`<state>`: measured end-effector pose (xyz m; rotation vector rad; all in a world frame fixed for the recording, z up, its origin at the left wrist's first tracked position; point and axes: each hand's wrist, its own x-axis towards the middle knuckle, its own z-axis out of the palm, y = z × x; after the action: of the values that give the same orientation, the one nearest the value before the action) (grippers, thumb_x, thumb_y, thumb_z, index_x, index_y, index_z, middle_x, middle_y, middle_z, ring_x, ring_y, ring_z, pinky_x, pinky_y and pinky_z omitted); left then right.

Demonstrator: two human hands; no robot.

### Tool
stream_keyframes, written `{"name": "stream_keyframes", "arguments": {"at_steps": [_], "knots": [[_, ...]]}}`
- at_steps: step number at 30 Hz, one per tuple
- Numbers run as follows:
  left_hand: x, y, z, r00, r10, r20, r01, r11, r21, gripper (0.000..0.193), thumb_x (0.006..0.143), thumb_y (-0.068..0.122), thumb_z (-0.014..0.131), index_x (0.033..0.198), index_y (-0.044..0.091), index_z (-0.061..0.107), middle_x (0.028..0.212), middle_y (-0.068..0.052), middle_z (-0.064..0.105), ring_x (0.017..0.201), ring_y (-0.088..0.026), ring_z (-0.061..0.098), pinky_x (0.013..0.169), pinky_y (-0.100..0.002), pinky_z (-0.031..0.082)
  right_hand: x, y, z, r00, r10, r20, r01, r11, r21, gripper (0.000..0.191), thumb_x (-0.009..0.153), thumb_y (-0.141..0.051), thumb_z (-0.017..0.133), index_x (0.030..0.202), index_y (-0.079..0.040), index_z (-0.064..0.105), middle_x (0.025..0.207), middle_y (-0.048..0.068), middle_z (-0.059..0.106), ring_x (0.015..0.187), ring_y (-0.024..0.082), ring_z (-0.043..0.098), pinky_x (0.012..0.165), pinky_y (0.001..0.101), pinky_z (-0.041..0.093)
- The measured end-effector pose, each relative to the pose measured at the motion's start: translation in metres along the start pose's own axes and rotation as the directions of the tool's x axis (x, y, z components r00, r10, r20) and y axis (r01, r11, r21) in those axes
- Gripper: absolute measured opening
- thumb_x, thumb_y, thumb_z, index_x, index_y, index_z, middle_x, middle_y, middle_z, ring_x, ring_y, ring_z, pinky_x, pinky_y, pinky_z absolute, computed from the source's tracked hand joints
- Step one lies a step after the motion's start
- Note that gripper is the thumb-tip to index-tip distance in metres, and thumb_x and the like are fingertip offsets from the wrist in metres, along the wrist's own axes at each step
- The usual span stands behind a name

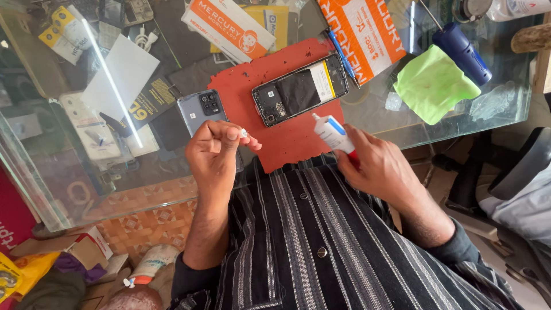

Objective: The person applies glue from a tube onto the back of a disassembled smartphone resting on a red mat, then presses the phone parts together and wipes the device with a green cloth. They handle a small tool, pick up the phone, and press and test the screen with their fingers.

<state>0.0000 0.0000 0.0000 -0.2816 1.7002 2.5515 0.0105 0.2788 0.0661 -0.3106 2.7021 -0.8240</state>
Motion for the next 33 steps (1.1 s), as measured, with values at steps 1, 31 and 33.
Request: {"name": "stream_keyframes", "arguments": {"at_steps": [1, 31, 33], "knots": [[0.000, 0.000, 0.001, 1.000, 0.000, -0.004, 0.000, 1.000, 0.005, 0.019, 0.106, 0.012, 0.066, 0.094, -0.001, 0.058, 0.089, -0.012, 0.066, 0.079, -0.020, 0.070, 0.074, -0.041, 0.065, 0.002, 0.002, 0.003, 1.000, -0.004, 0.013, 0.004, 1.000, -0.005, 0.048, 0.089, -0.017, 0.069, 0.128, 0.007, 0.057, 0.082, 0.023, 0.068, 0.069, 0.042, 0.067, 0.061, 0.0504, 0.051], [-0.015, -0.011, -0.011, 0.999, -0.015, 0.032, 0.014, 0.999, 0.030, 0.020, 0.106, 0.013, 0.065, 0.095, -0.003, 0.060, 0.086, -0.010, 0.066, 0.078, -0.018, 0.071, 0.071, -0.039, 0.066, -0.001, -0.009, 0.030, 0.998, 0.022, 0.061, -0.015, 0.994, -0.108, 0.041, 0.094, -0.019, 0.064, 0.122, 0.009, 0.057, 0.075, 0.022, 0.067, 0.068, 0.041, 0.067, 0.061, 0.0516, 0.051], [-0.015, -0.012, -0.012, 0.999, -0.010, 0.034, 0.008, 0.999, 0.038, 0.021, 0.107, 0.013, 0.065, 0.094, -0.003, 0.060, 0.085, -0.010, 0.067, 0.077, -0.019, 0.071, 0.071, -0.039, 0.066, -0.002, -0.009, 0.031, 0.997, 0.043, 0.063, -0.035, 0.992, -0.120, 0.040, 0.094, -0.020, 0.063, 0.121, 0.009, 0.057, 0.073, 0.022, 0.066, 0.068, 0.041, 0.067, 0.061, 0.0515, 0.051]]}}
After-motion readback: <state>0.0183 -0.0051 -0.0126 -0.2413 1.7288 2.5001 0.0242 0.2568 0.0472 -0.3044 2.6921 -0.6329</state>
